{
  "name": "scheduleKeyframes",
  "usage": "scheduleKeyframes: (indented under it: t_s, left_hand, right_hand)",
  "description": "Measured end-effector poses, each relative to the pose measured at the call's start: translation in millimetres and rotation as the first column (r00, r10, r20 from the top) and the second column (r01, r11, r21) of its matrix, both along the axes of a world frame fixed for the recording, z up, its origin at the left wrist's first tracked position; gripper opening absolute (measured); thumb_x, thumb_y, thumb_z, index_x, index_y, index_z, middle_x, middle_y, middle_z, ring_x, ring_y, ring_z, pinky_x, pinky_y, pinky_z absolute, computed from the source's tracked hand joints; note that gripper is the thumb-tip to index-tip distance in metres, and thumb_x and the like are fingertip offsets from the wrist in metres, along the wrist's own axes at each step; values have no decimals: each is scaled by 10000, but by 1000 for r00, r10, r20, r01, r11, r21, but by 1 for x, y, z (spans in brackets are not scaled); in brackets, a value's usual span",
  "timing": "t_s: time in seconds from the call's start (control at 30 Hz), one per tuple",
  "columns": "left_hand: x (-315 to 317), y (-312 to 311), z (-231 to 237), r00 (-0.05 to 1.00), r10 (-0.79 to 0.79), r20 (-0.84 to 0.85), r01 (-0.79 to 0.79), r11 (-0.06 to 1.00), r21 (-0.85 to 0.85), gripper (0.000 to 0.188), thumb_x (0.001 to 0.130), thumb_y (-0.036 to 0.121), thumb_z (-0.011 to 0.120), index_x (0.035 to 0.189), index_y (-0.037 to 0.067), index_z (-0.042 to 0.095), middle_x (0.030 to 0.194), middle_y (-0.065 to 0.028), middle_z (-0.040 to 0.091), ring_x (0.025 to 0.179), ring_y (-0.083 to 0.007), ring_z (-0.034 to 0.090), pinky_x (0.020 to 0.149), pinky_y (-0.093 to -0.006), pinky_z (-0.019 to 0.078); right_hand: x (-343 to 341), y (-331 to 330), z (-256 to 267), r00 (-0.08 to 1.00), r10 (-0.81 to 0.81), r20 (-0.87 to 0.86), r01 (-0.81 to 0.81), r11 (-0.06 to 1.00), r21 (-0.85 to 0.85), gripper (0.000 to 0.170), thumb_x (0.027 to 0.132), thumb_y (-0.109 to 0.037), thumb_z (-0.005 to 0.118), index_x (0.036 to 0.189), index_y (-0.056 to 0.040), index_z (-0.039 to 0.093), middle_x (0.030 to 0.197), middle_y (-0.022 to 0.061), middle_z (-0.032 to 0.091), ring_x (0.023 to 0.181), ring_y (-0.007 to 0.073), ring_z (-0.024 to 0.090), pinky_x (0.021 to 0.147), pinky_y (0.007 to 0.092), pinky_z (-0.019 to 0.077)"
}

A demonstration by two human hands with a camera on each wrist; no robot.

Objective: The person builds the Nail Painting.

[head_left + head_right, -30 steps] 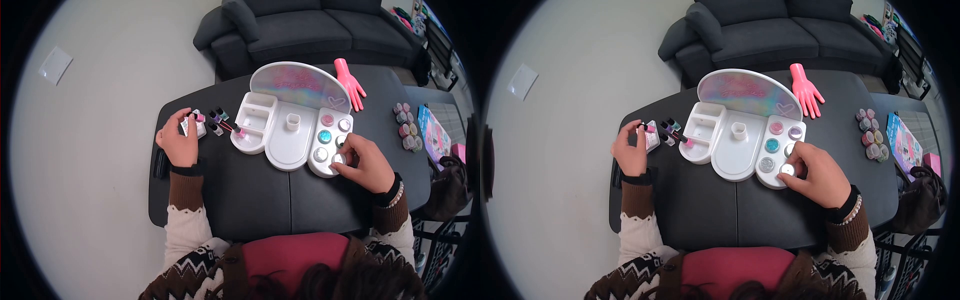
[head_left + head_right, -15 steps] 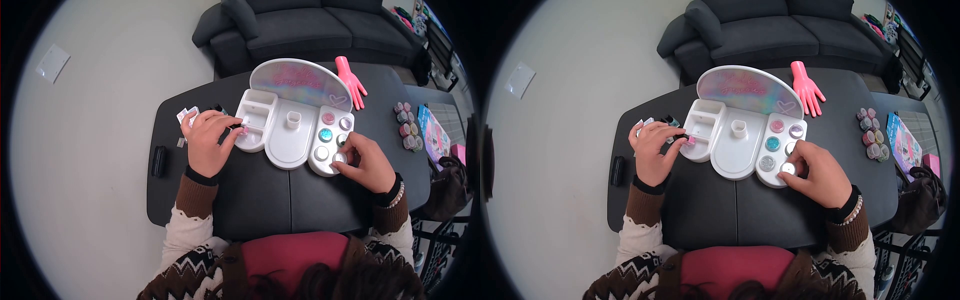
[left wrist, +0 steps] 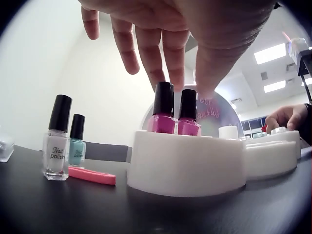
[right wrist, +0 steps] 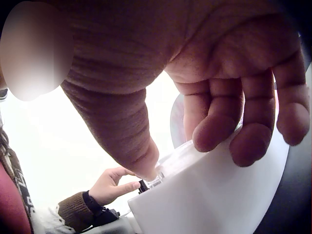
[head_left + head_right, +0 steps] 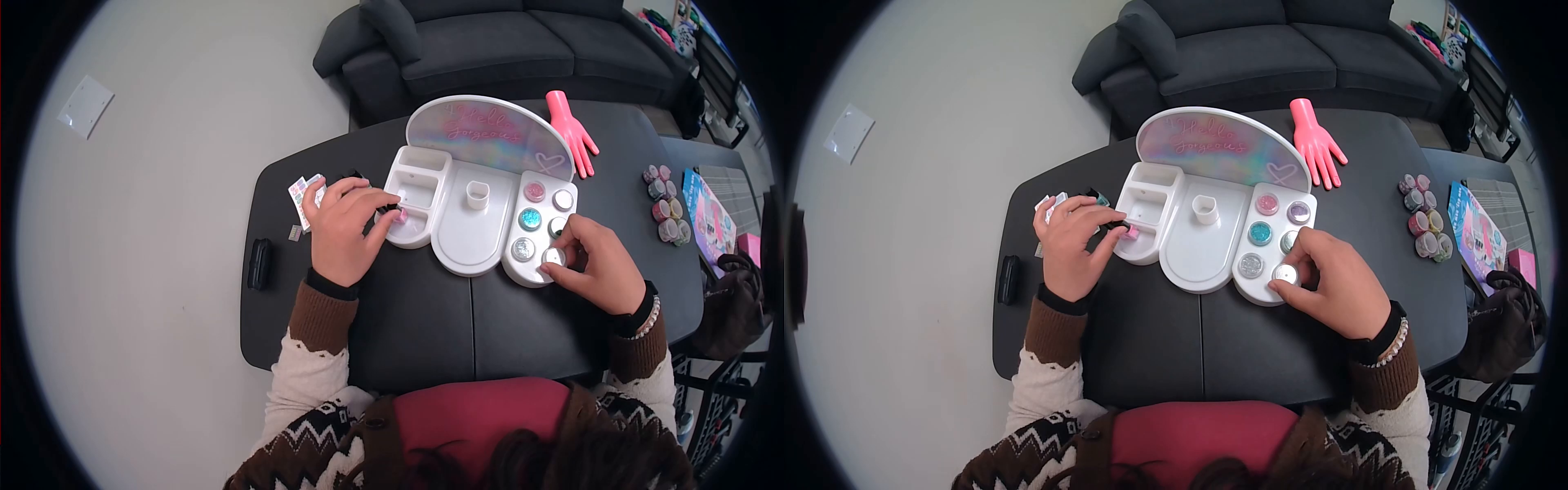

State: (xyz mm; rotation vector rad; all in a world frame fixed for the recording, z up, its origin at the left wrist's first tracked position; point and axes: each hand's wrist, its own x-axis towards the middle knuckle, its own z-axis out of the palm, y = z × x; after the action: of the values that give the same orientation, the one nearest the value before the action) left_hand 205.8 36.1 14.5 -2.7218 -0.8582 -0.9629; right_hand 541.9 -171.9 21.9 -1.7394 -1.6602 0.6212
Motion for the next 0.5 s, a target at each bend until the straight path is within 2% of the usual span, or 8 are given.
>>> scheduleKeyframes:
  t_s: [0.13, 0.2, 0.23, 0.27, 0.33, 0.4, 0.47, 0.5]
  left_hand:
    - [1, -2, 9, 996, 48, 69, -49, 999, 13, 211, 940, 259, 877, 1127, 171, 837, 1114, 18, 819, 1235, -244, 697, 1215, -538, 334]
    - [-16, 22, 1, 963, 179, 200, -178, 984, -20, 219, 966, 266, 850, 1158, 164, 832, 1153, -10, 817, 1243, -270, 708, 1175, -511, 382]
    - [-26, 36, -1, 954, 188, 232, -182, 982, -45, 199, 1000, 296, 817, 1151, 167, 835, 1146, -28, 825, 1193, -275, 729, 1120, -486, 420]
    - [-32, 43, -1, 955, 186, 231, -182, 983, -41, 199, 1000, 296, 817, 1151, 167, 835, 1146, -28, 825, 1193, -275, 729, 1120, -486, 420]
    - [-41, 56, 1, 942, 329, 64, -325, 943, -70, 207, 1014, 294, 800, 1120, 121, 840, 1086, -76, 838, 1109, -300, 774, 1000, -434, 537]
    - [-44, 68, -2, 942, 332, 55, -326, 941, -92, 233, 1016, 342, 806, 1092, 128, 856, 1028, -61, 848, 1047, -263, 791, 1003, -432, 533]
    - [-43, 76, 1, 913, 403, -65, -404, 869, -286, 292, 996, 441, 814, 1066, 161, 862, 1021, -17, 849, 1033, -241, 772, 1085, -469, 419]
    - [-44, 82, -4, 913, 401, -77, -403, 858, -319, 320, 977, 465, 828, 1063, 159, 866, 986, -13, 851, 980, -237, 781, 1088, -457, 413]
  right_hand:
    - [0, 0, 0, 1000, 2, 3, -2, 1000, 10, 353, 884, -207, 918, 979, -29, 629, 775, 80, 610, 701, 230, 605, 658, 382, 497]
    - [0, 0, -1, 1000, 0, 3, 0, 1000, 10, 352, 884, -207, 918, 981, -30, 629, 774, 80, 608, 702, 230, 606, 658, 382, 498]
    - [0, -1, -1, 1000, -1, 5, 1, 1000, 5, 351, 885, -208, 917, 983, -33, 629, 778, 79, 607, 702, 231, 606, 659, 383, 499]
    - [0, -1, 0, 1000, -3, 7, 3, 1000, 2, 350, 886, -208, 917, 985, -36, 629, 781, 79, 607, 702, 231, 607, 660, 383, 501]
    - [0, -1, -2, 1000, -5, -4, 5, 1000, 14, 350, 886, -207, 917, 987, -38, 628, 786, 80, 608, 705, 231, 607, 663, 385, 503]
    - [0, -2, -2, 1000, -8, -11, 8, 1000, 27, 349, 886, -207, 916, 989, -40, 627, 791, 81, 609, 709, 231, 608, 666, 387, 505]
    - [1, -2, -1, 1000, -2, -3, 2, 1000, 1, 351, 884, -206, 916, 990, -42, 624, 801, 81, 613, 720, 234, 611, 672, 393, 510]
    - [1, -2, -2, 1000, -9, -5, 9, 1000, 7, 351, 884, -206, 916, 990, -42, 624, 801, 81, 613, 720, 234, 611, 672, 393, 510]
